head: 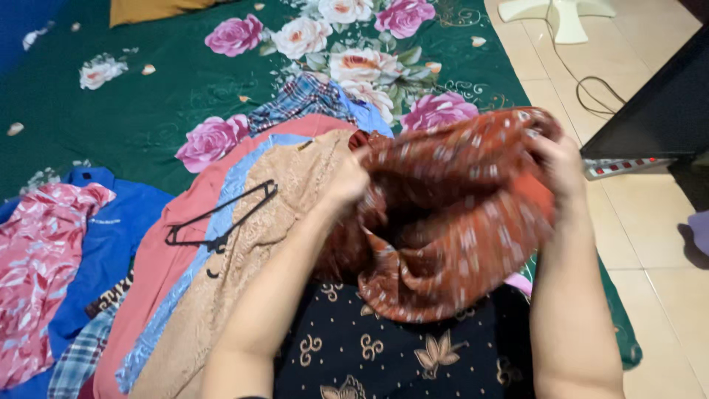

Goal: The person picks up a reddish-brown patterned dress from a pile of clothes on a bed. They unfold the dress, shake it out, and then place it onto a black hanger. The person adjusts the dress on the hanger and lifts it up.

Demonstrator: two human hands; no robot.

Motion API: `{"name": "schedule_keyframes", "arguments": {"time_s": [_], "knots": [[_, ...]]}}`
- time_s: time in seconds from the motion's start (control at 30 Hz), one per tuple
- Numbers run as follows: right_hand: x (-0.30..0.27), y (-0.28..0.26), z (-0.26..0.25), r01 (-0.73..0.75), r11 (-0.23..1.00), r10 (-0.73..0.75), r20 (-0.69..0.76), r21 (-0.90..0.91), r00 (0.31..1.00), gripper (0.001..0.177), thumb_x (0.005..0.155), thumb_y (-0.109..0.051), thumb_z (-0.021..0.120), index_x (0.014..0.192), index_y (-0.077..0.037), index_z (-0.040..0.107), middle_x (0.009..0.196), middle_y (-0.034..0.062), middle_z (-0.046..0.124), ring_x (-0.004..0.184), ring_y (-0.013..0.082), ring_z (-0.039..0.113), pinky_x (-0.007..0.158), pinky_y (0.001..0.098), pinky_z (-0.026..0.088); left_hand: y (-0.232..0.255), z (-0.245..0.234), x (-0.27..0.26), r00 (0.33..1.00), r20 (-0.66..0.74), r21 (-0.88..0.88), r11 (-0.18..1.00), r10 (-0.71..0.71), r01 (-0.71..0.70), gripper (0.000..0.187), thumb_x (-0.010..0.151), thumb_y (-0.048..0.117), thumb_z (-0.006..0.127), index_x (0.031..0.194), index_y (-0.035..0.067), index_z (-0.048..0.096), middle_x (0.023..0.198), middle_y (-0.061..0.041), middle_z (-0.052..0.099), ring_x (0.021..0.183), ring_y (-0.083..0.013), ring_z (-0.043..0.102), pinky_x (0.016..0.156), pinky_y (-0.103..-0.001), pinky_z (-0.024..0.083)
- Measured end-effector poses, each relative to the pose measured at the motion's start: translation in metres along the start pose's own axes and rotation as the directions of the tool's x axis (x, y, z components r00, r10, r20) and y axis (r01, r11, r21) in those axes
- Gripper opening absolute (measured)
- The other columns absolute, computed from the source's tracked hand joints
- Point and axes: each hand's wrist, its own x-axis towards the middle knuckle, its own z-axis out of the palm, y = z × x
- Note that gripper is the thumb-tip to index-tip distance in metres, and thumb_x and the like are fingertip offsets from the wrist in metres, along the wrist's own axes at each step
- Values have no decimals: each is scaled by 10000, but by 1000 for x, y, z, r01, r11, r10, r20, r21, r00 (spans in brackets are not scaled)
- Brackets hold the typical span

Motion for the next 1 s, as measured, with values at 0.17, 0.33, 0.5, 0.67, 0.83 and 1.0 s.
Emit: {"name": "schedule_keyframes", "arguments": {"time_s": [0.17, 0.33, 0.5, 0.67, 0.83, 1.0], "knots": [[-38, 64, 28, 261, 889, -244, 95, -375, 965, 704, 923, -205, 740, 1510, -8, 406, 1399, 204, 533, 1243, 270, 550, 1047, 396, 468, 67, 0, 15, 981, 179, -615, 770, -72, 168, 285, 947, 52, 509, 1169, -2, 679, 1032, -119, 748, 866, -214, 749, 750, -364, 641], [-75, 99, 92, 325, 770, -229, 237, -549, 944, 658, 765, -66, 549, 1408, 73, 541, 1313, 229, 666, 1228, 351, 619, 1064, 432, 481, 115, -3, 0, 972, 233, -665, 723, -36, 186, 183, 986, 47, 588, 1118, -47, 674, 1004, -148, 735, 840, -235, 726, 747, -398, 631], [-58, 62, 25, -254, 820, 109, 295, 512, 949, 452, 935, -92, 414, 1306, 57, 626, 1200, 195, 725, 1035, 298, 732, 945, 444, 567, 131, -49, -7, 988, -115, 50, 994, 100, -95, 361, 830, 49, 693, 1185, -14, 685, 1029, -125, 748, 926, -264, 734, 845, -390, 604], [-27, 75, 15, -264, 718, 48, 333, 643, 942, 364, 1131, -141, 394, 1369, 66, 577, 1324, 187, 677, 1169, 284, 683, 1047, 438, 533, 93, -7, -34, 857, -178, 749, 632, 483, -201, 581, 771, 189, 783, 1289, -11, 612, 1218, -233, 645, 1129, -381, 587, 990, -457, 465], [-34, 55, 29, -304, 718, 99, 340, 626, 935, 383, 1106, -195, 421, 1377, 29, 572, 1338, 170, 663, 1182, 285, 666, 1043, 449, 528, 50, 55, -62, 936, 174, 348, 870, 307, -350, 328, 854, 82, 668, 1172, 5, 677, 1099, -137, 717, 1074, -231, 684, 965, -348, 518], [-46, -6, -2, -276, 907, 199, 254, 319, 947, 388, 1005, -141, 540, 1341, 30, 631, 1263, 177, 698, 1073, 266, 677, 933, 410, 543, 48, 11, -42, 973, -76, 17, 976, 219, -218, 380, 873, -59, 500, 1156, 16, 742, 1004, 1, 753, 939, -104, 666, 875, -263, 538]]}}
